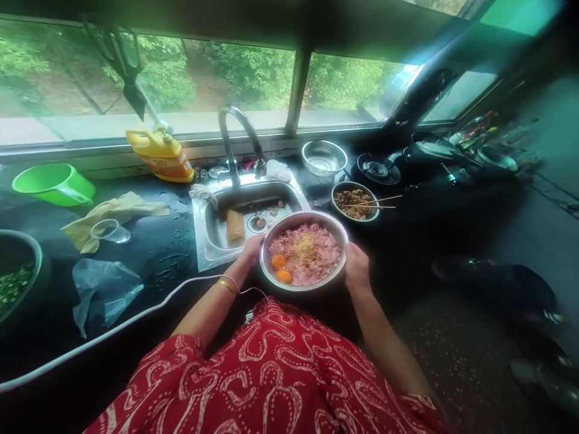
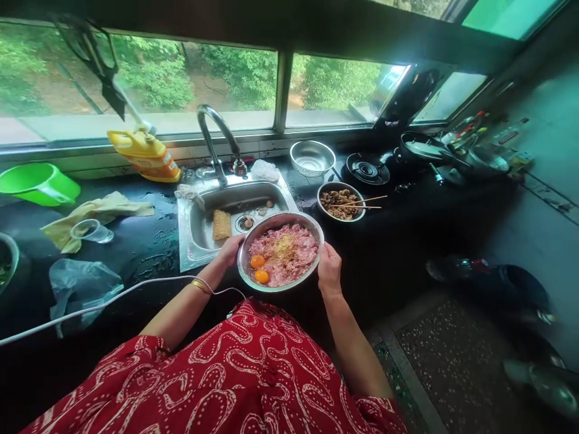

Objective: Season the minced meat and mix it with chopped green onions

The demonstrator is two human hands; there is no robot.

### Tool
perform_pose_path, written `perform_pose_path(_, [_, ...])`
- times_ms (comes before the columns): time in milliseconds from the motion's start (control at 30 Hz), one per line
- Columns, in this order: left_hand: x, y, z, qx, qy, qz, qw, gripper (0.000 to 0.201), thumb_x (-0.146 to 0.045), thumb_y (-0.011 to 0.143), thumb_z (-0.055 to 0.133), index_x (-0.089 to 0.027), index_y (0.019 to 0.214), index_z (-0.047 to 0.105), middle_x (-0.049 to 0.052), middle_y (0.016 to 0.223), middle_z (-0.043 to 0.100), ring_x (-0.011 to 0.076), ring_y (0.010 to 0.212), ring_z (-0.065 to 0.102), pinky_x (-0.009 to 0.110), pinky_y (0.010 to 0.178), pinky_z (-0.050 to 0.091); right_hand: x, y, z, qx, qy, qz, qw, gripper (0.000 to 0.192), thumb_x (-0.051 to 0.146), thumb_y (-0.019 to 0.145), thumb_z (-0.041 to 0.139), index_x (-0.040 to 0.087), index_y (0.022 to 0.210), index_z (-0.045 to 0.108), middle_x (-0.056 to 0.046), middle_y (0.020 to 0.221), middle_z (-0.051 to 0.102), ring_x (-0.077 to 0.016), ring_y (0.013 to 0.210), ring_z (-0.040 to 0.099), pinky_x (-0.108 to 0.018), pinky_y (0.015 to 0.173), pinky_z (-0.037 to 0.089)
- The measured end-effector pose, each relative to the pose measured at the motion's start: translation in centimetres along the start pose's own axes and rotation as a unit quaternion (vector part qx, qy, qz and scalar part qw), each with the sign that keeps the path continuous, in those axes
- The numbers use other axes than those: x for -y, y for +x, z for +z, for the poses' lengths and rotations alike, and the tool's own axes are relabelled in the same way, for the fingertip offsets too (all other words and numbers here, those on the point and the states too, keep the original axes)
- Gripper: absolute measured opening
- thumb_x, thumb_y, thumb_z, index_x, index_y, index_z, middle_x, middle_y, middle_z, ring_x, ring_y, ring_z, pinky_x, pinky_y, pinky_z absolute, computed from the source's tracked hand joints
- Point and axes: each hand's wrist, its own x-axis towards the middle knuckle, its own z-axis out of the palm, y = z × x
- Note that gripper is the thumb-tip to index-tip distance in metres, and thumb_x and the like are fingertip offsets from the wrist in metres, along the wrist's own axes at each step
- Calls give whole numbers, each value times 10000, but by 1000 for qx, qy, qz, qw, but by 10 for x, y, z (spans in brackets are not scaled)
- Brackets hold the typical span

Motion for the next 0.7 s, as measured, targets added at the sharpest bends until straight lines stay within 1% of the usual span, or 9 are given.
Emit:
perform_pose_path(167, [4,30,6,59,17,10,998,310,-402,623,662,-104,711,659,68,712,656,182,689,555,269,614,427,-10,14,5,-38,20,32,999,304,424,742,619,160,870,699,-17,766,670,-144,686,558,-261,649,438])
perform_pose_path(367, [6,56,12,105,3,4,994,369,-455,627,694,-107,748,678,74,713,661,174,652,566,273,613,435,-14,23,12,-96,16,48,994,316,428,716,623,151,848,696,-20,741,666,-140,655,550,-252,612,429])
perform_pose_path(433, [7,62,14,119,6,-2,993,370,-453,632,692,-105,758,680,75,715,661,170,644,566,267,599,431,-13,24,13,-106,16,50,993,316,425,710,624,147,842,695,-20,738,664,-139,655,548,-250,611,428])
perform_pose_path(533, [9,67,18,123,21,-16,992,348,-440,629,688,-106,721,667,68,687,647,160,617,549,256,566,414,-11,26,14,-113,13,50,992,312,420,706,628,145,837,697,-18,736,660,-137,657,543,-249,615,424])
perform_pose_path(700, [12,68,24,127,19,-30,991,301,-423,631,657,-125,666,629,46,659,620,153,615,528,249,557,395,-8,27,14,-121,-2,50,991,296,412,721,621,152,837,699,-11,738,653,-134,661,534,-248,624,419])
